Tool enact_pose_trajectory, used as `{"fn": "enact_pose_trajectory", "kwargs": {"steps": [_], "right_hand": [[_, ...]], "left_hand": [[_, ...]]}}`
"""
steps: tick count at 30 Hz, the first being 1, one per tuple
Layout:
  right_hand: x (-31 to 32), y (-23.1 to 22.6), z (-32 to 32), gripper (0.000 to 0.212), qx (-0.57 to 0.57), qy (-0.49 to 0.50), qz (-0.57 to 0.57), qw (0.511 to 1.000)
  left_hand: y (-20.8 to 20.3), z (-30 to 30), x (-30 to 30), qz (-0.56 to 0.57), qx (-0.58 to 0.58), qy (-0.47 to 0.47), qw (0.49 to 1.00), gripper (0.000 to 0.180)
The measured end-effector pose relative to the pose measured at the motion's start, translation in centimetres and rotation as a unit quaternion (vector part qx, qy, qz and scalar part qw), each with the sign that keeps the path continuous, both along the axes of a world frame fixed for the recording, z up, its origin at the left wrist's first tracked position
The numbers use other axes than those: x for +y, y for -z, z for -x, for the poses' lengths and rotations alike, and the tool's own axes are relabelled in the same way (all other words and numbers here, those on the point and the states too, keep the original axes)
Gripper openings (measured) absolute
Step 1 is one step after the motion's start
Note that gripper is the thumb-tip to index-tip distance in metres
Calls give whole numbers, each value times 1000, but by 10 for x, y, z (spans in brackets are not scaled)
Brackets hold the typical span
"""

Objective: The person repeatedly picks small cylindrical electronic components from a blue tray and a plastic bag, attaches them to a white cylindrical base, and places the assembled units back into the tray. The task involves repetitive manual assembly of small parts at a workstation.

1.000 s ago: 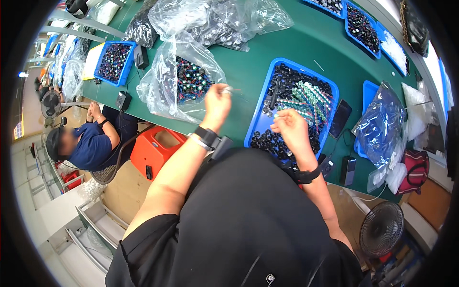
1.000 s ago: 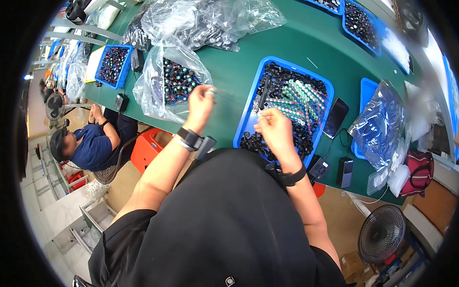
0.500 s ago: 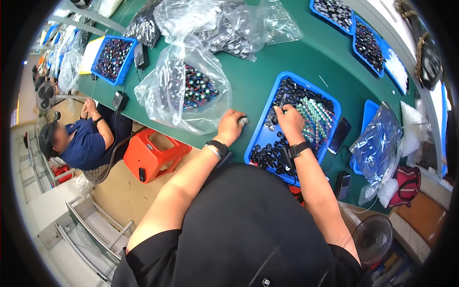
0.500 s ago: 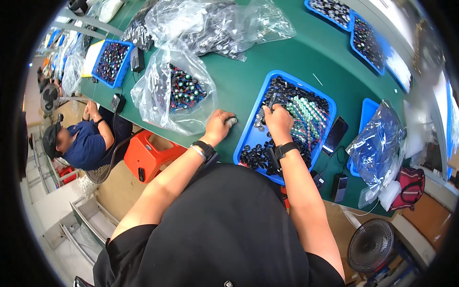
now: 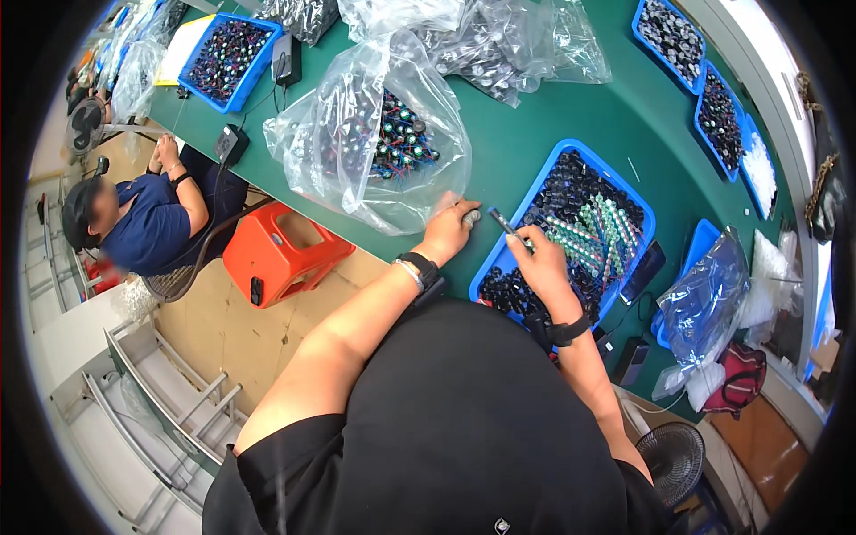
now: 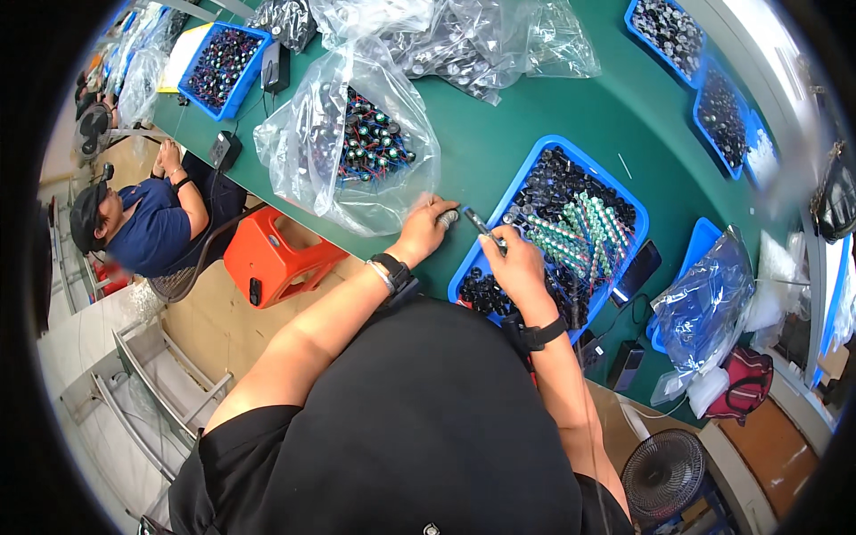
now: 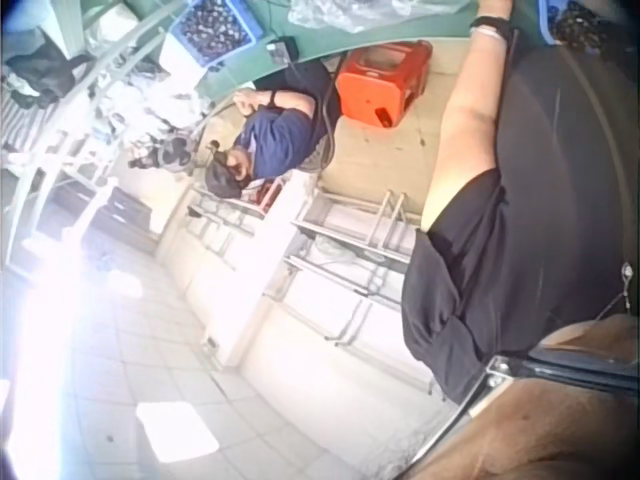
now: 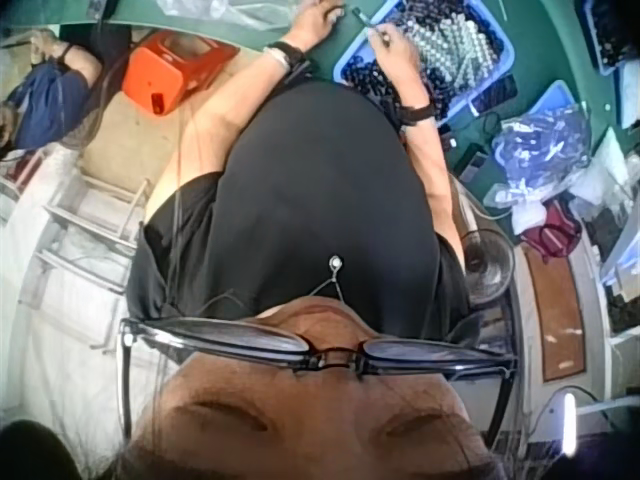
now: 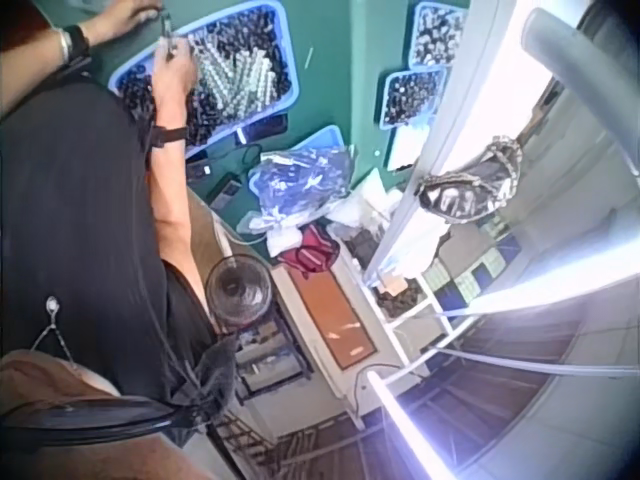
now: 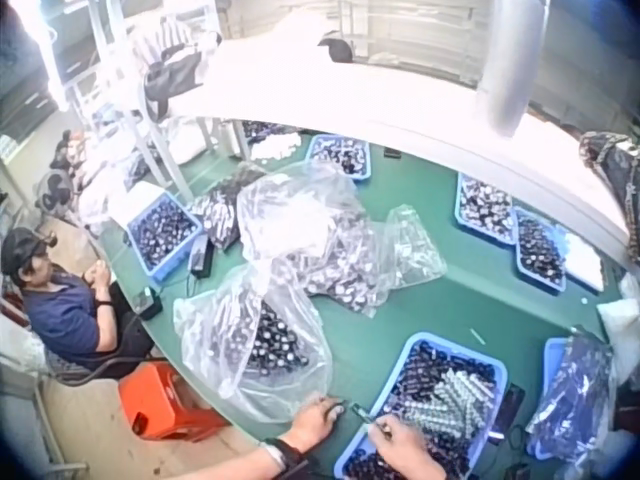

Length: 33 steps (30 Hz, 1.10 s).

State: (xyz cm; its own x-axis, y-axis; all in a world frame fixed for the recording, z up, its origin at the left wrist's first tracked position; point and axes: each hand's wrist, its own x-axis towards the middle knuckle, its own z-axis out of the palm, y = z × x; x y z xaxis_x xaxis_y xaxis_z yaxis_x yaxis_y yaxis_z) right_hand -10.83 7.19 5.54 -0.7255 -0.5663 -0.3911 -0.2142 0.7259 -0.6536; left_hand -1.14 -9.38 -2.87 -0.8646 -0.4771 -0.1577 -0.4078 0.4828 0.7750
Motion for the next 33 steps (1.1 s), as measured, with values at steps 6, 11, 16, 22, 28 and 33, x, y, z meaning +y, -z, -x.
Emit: {"fn": "enact_pose_trajectory", "kwargs": {"steps": [6,11,16,22,28,33], "right_hand": [[-7,16,-9,24,17,4,-16,1000],[-12,21,-14,26,83,-28,19,996],[-20,20,-19,28,78,-49,-9,996],[-22,24,-20,29,88,-60,-24,994],[-22,32,-24,30,105,-61,-35,992],[-23,34,-26,29,93,-45,-9,995]], "left_hand": [[6,3,-1,-73,-6,-22,997,24],[9,0,-2,-56,-4,-30,998,33],[0,-5,-8,-51,28,-4,998,39],[-10,2,-8,-65,-44,22,997,37],[-9,4,-4,-79,-69,17,994,31],[-8,1,-1,-92,-79,4,993,29]]}}
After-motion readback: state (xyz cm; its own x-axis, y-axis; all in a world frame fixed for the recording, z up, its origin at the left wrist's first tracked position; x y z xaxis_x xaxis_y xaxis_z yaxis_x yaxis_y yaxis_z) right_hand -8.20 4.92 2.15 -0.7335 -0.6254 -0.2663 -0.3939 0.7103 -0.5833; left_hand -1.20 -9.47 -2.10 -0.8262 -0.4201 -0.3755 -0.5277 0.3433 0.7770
